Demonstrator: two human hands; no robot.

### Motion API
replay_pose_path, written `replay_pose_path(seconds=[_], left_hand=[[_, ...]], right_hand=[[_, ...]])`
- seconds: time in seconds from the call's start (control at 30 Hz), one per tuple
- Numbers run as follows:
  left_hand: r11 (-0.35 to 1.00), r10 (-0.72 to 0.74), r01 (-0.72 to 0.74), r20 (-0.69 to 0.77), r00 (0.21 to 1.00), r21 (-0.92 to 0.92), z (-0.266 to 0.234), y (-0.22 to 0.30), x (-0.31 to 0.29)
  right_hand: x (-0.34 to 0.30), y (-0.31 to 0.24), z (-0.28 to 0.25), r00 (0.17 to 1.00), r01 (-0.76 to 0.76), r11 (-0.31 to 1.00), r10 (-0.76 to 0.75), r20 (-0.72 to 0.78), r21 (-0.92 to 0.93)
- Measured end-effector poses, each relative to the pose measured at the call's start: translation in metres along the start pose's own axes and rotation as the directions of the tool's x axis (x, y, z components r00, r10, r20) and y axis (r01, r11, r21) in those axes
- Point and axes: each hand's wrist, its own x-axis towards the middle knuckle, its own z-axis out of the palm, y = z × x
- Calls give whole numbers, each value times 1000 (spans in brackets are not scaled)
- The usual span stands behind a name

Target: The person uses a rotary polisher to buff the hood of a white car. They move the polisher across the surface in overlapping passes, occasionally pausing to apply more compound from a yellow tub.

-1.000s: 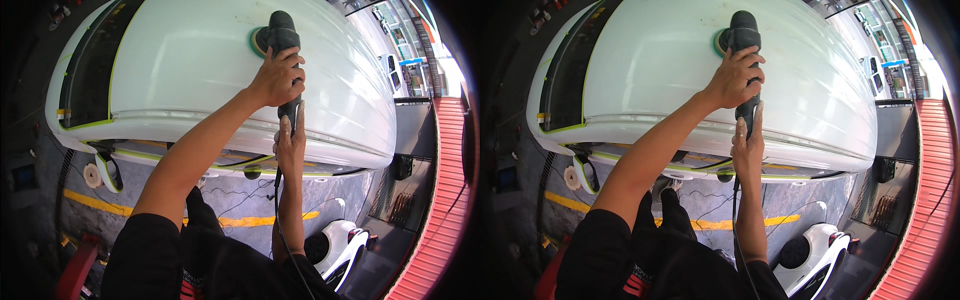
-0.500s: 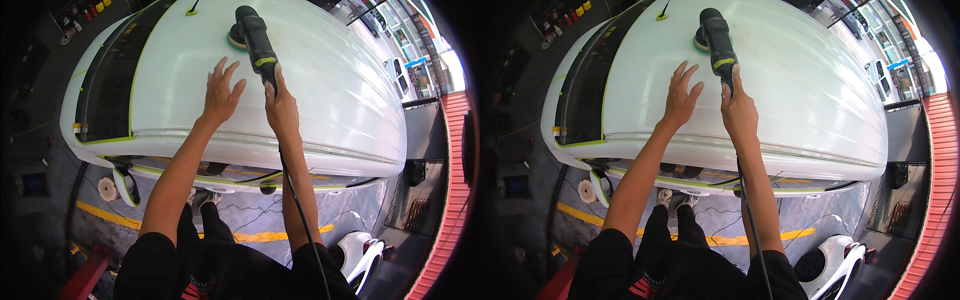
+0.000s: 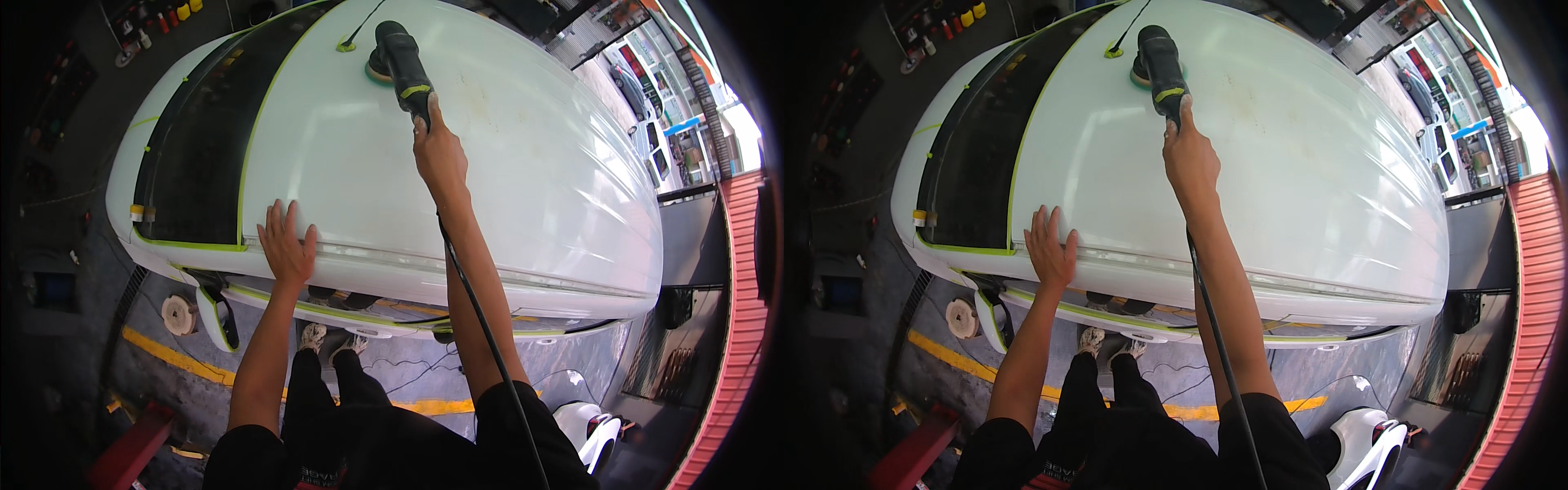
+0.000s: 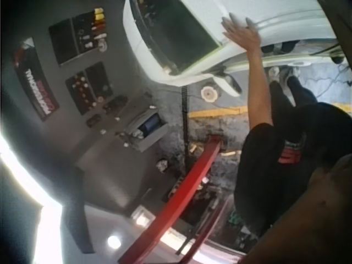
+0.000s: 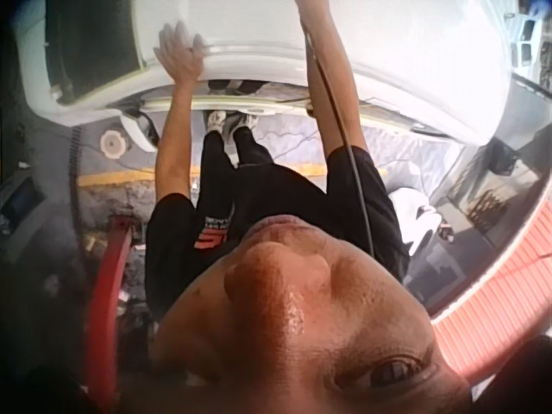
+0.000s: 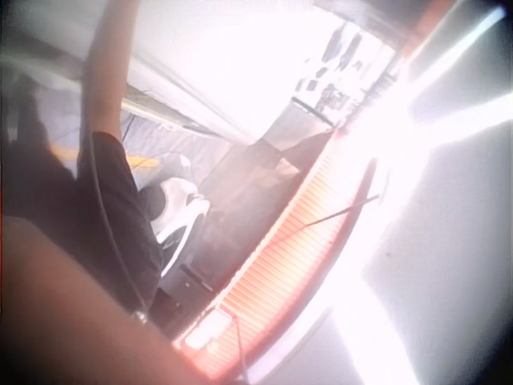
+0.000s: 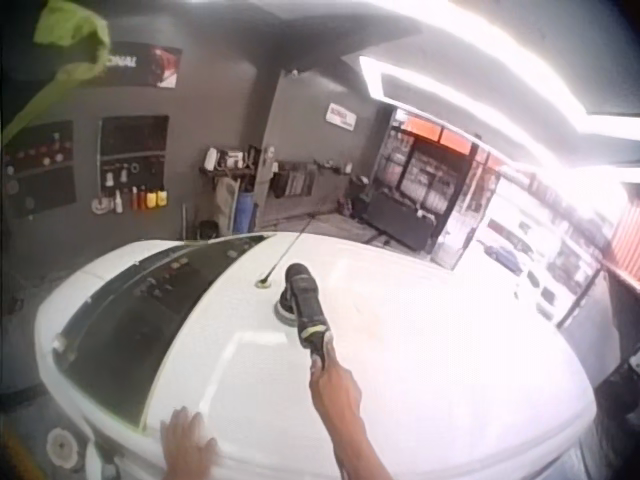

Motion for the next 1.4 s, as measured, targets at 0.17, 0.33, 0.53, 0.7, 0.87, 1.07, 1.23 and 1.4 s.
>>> replay_pose_path(seconds=[0.17, 0.33, 0.53, 0.7, 0.87, 1.07, 1.23, 1.4], left_hand=[[1000, -17, 18, 18, 1000, -6, -3, 1, -1], [999, -25, 25, 28, 999, -21, -6, 1, 0], [1000, -17, 18, 33, 999, -23, -10, 2, 1], [1000, -8, 8, 27, 1000, -18, -13, -3, 1], [1000, 0, 1, 39, 999, -20, -6, 5, 2], [999, -3, 2, 42, 999, 37, -1, -4, -3], [999, 18, -19, 31, 999, 28, 2, -4, -2], [1000, 17, -17, 13, 1000, 2, 3, -7, -4]], right_hand=[[12, -12, 7, 1000, -6, 1000, 6, 23, 0], [18, -18, 10, 1000, 26, 1000, -25, 16, -18], [24, -27, 15, 1000, 17, 999, -17, -2, -30], [26, -34, 20, 999, 33, 999, -34, -32, -30], [24, -19, 22, 998, 55, 998, -55, -36, -4], [14, -5, 2, 1000, -7, 1000, 6, 12, 26], [13, 24, -7, 992, -83, 995, 87, -87, 51], [10, 16, 0, 987, -121, 987, 132, -95, 110]])
